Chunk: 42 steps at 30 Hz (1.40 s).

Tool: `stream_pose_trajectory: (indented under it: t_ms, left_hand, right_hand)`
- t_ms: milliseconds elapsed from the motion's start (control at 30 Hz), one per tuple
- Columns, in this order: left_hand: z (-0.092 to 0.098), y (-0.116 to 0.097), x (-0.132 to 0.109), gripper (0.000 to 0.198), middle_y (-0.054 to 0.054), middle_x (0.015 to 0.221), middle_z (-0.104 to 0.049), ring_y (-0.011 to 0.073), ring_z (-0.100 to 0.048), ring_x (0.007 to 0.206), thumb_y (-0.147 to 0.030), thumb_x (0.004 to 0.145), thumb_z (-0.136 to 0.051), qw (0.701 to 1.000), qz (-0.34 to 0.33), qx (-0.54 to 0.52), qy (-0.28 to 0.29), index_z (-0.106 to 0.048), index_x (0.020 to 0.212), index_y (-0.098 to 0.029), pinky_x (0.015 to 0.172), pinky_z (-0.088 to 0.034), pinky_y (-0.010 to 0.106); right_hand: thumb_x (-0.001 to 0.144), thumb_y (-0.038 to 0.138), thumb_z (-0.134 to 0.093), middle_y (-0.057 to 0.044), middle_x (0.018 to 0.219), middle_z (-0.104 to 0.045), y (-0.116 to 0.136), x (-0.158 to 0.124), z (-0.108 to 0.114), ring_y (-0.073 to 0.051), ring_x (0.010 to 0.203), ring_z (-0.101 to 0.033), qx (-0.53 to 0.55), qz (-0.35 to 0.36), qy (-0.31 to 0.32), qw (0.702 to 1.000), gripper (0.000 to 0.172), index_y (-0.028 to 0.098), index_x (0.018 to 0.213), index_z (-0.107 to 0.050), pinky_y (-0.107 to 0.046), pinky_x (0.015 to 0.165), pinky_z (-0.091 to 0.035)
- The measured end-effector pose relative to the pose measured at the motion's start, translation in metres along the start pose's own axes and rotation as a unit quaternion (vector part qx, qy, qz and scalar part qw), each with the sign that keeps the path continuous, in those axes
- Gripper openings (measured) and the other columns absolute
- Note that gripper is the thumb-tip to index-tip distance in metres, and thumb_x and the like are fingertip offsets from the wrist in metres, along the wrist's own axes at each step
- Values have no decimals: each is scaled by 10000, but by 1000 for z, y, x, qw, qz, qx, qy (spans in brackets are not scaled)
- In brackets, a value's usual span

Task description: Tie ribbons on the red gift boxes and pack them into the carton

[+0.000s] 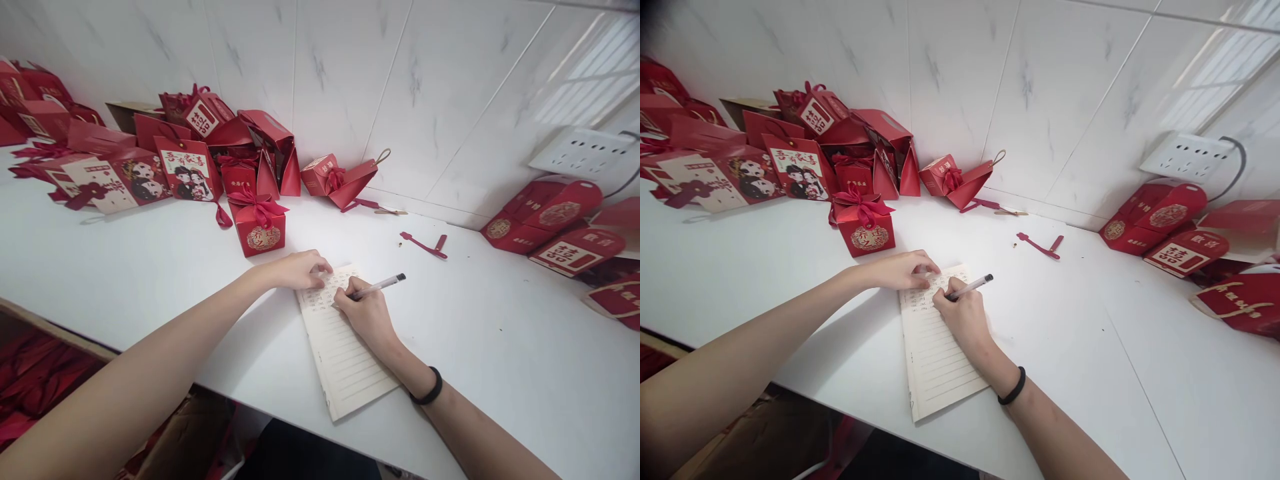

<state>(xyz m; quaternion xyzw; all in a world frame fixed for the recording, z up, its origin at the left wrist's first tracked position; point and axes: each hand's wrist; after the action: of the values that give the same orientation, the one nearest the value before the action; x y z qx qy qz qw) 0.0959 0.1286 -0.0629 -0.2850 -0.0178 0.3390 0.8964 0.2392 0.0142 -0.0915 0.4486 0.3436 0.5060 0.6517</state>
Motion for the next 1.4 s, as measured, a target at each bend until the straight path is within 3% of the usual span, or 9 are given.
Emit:
stream_pose_trajectory:
  t_ms: [867, 1067, 1167, 1267, 1400]
  left_hand:
    - [-1, 3, -1, 372, 38, 1079, -554, 166, -566, 887, -296, 736, -574, 1000, -12, -4, -4, -614, 1100, -235, 742, -419, 237]
    - [-3, 2, -3, 376, 49, 1026, -581, 173, -584, 857, -292, 724, -604, 1000, -14, 7, -19, -633, 1091, -215, 763, -438, 251]
    - [-1, 1, -7, 369, 63, 1035, -602, 174, -605, 850, -263, 724, -600, 999, -21, 14, -30, -630, 1083, -182, 757, -458, 253]
    - [11, -4, -18, 303, 61, 1047, -618, 158, -614, 853, -225, 780, -524, 993, -37, 0, -115, -613, 1065, -172, 777, -476, 257]
    - [41, -3, -45, 268, 66, 1086, -581, 176, -550, 1033, -185, 820, -446, 939, -75, 40, -334, -578, 1052, -204, 960, -416, 315]
  right_hand:
    - [654, 231, -479, 85, 489, -225, -4, 2, -3, -83, 465, -219, -22, 19, -18, 999, 252, 218, 577, -239, -215, 419, -182]
    - [685, 396, -543, 50, 462, -459, 4, 6, 2, -82, 383, -337, 145, -59, -40, 987, 297, 219, 583, -328, -182, 347, -212]
    - [669, 448, -587, 43, 440, -457, 5, 9, 14, -74, 366, -335, 199, -64, -75, 975, 369, 218, 576, -314, -167, 337, -198]
    - [665, 433, -608, 43, 437, -447, -2, 16, 31, -72, 390, -354, 209, -36, -113, 971, 383, 211, 562, -313, -169, 369, -255]
    - [672, 442, -588, 23, 469, -484, -16, 26, 46, -82, 405, -367, 163, -41, -138, 976, 354, 207, 572, -343, -177, 373, -248]
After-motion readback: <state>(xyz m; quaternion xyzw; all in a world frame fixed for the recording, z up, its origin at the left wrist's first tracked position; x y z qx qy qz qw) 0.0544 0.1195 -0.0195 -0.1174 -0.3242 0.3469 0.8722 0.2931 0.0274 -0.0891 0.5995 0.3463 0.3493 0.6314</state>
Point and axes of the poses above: each hand's wrist, its own x-axis towards the middle knuckle, its own z-axis out of the back of the hand, y = z × x
